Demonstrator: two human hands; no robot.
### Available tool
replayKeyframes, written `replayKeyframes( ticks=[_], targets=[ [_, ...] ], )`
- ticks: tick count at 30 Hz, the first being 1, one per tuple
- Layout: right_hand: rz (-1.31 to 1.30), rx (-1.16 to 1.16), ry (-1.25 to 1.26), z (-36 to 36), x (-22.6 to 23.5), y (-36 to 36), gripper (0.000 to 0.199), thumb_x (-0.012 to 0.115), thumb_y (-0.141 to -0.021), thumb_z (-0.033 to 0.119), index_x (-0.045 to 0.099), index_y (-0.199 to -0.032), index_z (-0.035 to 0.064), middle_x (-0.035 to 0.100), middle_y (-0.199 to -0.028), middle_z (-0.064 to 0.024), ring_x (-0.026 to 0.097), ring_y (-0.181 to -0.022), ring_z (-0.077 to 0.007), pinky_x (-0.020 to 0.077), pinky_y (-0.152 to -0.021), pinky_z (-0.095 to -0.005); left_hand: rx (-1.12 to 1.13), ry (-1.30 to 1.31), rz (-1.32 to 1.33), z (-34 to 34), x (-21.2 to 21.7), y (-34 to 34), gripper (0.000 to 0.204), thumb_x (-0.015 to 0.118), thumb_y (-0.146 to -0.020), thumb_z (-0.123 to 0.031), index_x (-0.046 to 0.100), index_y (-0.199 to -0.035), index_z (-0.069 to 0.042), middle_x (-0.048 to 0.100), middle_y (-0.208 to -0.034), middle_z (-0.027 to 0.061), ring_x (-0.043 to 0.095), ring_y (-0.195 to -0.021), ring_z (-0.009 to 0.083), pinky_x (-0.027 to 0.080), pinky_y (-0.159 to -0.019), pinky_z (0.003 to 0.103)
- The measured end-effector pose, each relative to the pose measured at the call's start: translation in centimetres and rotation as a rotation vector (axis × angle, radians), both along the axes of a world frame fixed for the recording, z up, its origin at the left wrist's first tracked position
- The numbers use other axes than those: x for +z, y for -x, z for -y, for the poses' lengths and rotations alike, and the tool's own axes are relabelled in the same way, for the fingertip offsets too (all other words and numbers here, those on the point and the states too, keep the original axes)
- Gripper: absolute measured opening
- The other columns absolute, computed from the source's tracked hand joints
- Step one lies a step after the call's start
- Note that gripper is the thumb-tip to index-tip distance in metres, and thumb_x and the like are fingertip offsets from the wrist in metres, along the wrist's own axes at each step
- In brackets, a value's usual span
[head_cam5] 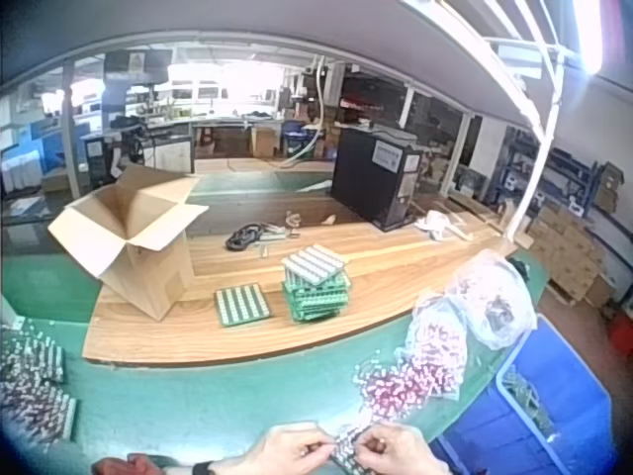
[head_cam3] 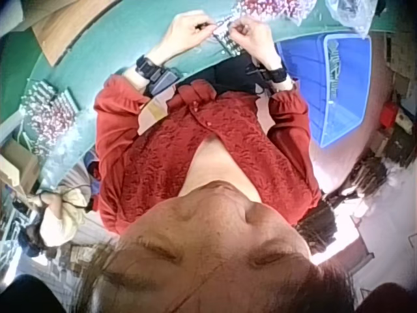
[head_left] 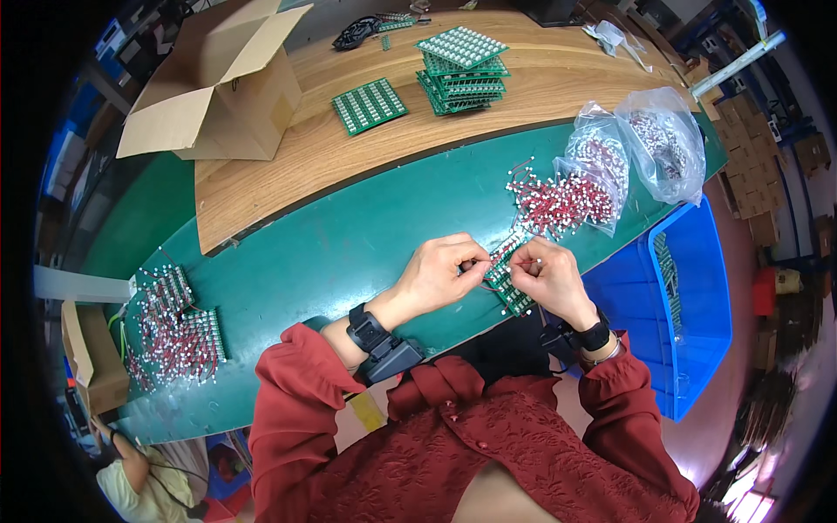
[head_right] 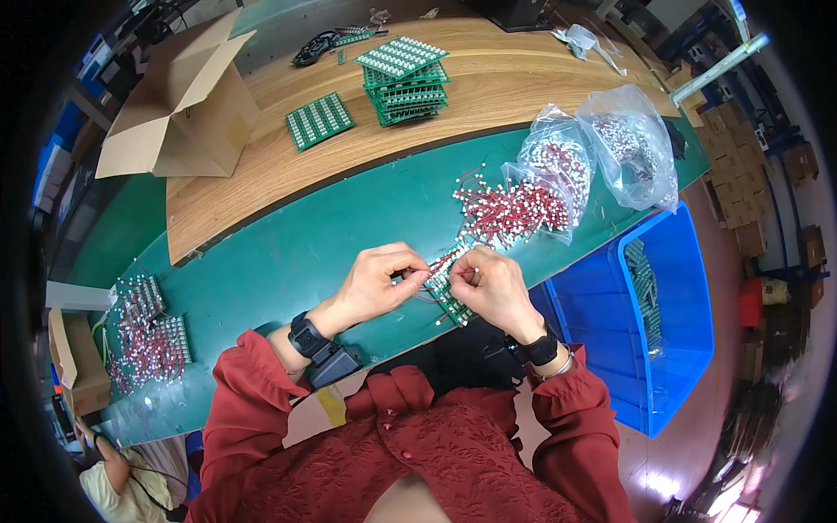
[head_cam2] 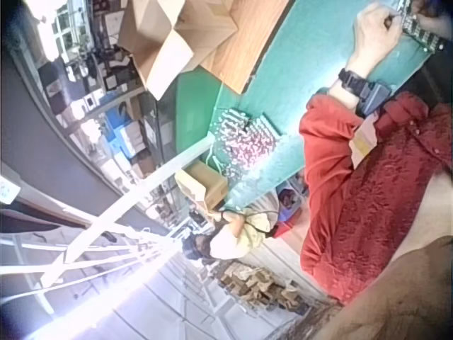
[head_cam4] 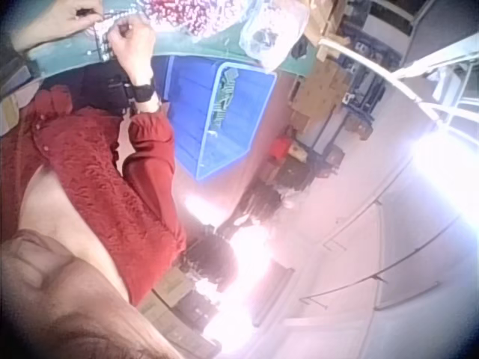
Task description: The person inserts small red and white cylindrical electronic components into a green circuit board by hand. They pick components from a plastic bag and place them into the board's holes one by one, working on a green workbench in a workshop environment.
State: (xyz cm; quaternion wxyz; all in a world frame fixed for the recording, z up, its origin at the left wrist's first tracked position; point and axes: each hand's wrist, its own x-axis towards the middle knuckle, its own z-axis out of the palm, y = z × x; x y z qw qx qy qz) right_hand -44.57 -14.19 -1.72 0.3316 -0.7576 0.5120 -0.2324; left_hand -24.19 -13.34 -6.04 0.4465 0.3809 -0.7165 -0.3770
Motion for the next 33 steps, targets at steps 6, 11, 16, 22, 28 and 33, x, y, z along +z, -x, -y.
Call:
replayKeyframes(
  ticks=[6,11,16,22,28,33],
  targets=[
    [-0.053,0.125,0.046,0.8,0.4,0.0,0.005,0.063,-0.071,0.004,0.061,-0.075,0.001,0.059,-0.073,-0.0108,0.062,-0.062,-0.0254,0.0494,-0.058,-0.0342,-0.01,-0.017,0.033,0.0,0.2,-0.1,0.007,0.065,-0.078,-0.003,0.066,-0.085,-0.001,0.063,-0.077,0.0102,0.063,-0.066,0.019,0.051,-0.06,0.028],
    [-0.17,0.275,0.283,1.2,-0.1,-0.1,0.008,0.06,-0.07,0.001,0.057,-0.077,-0.0002,0.058,-0.075,-0.0116,0.059,-0.057,-0.0271,0.0483,-0.052,-0.0356,-0.01,-0.025,0.047,-0.1,0.3,0.0,0.007,0.065,-0.078,-0.003,0.066,-0.085,-0.001,0.063,-0.076,0.0099,0.063,-0.066,0.0189,0.05,-0.059,0.028],
    [-0.58,0.365,0.406,-0.6,1.7,-1.9,0.011,0.056,-0.074,0.003,0.055,-0.083,-0.0039,0.056,-0.078,-0.0167,0.062,-0.057,-0.0311,0.0511,-0.051,-0.0387,-0.001,0.001,0.054,-0.1,0.2,-0.1,0.006,0.065,-0.078,-0.004,0.065,-0.084,-0.001,0.061,-0.075,0.01,0.061,-0.065,0.0205,0.049,-0.058,0.03],
    [-0.699,0.37,0.618,-1.5,1.2,-3.0,0.007,0.055,-0.075,0.006,0.056,-0.074,-0.0015,0.05,-0.071,-0.011,0.06,-0.053,-0.0181,0.0488,-0.044,-0.0299,0.015,0.014,0.077,0.0,0.4,0.0,0.006,0.064,-0.078,-0.003,0.065,-0.083,-0.001,0.063,-0.077,0.0102,0.061,-0.066,0.0205,0.049,-0.059,0.029],
    [-0.349,0.266,0.387,-0.7,1.4,-0.2,0.009,0.058,-0.08,0.011,0.057,-0.086,0.0041,0.054,-0.082,-0.0115,0.062,-0.066,-0.0289,0.0504,-0.056,-0.0388,0.021,-0.011,0.098,-0.1,0.8,-0.2,0.006,0.064,-0.079,-0.005,0.066,-0.083,-0.001,0.064,-0.078,0.0096,0.062,-0.067,0.0204,0.049,-0.059,0.029],
    [-0.156,-0.174,0.371,0.0,-0.2,4.8,0.015,0.065,-0.077,0.006,0.062,-0.092,0.0041,0.063,-0.082,-0.009,0.065,-0.069,-0.0248,0.0512,-0.061,-0.0344,0.009,0.019,0.086,0.1,0.6,0.2,0.006,0.064,-0.079,-0.005,0.066,-0.083,-0.001,0.063,-0.077,0.009,0.061,-0.064,0.0183,0.048,-0.058,0.028]
  ],
)
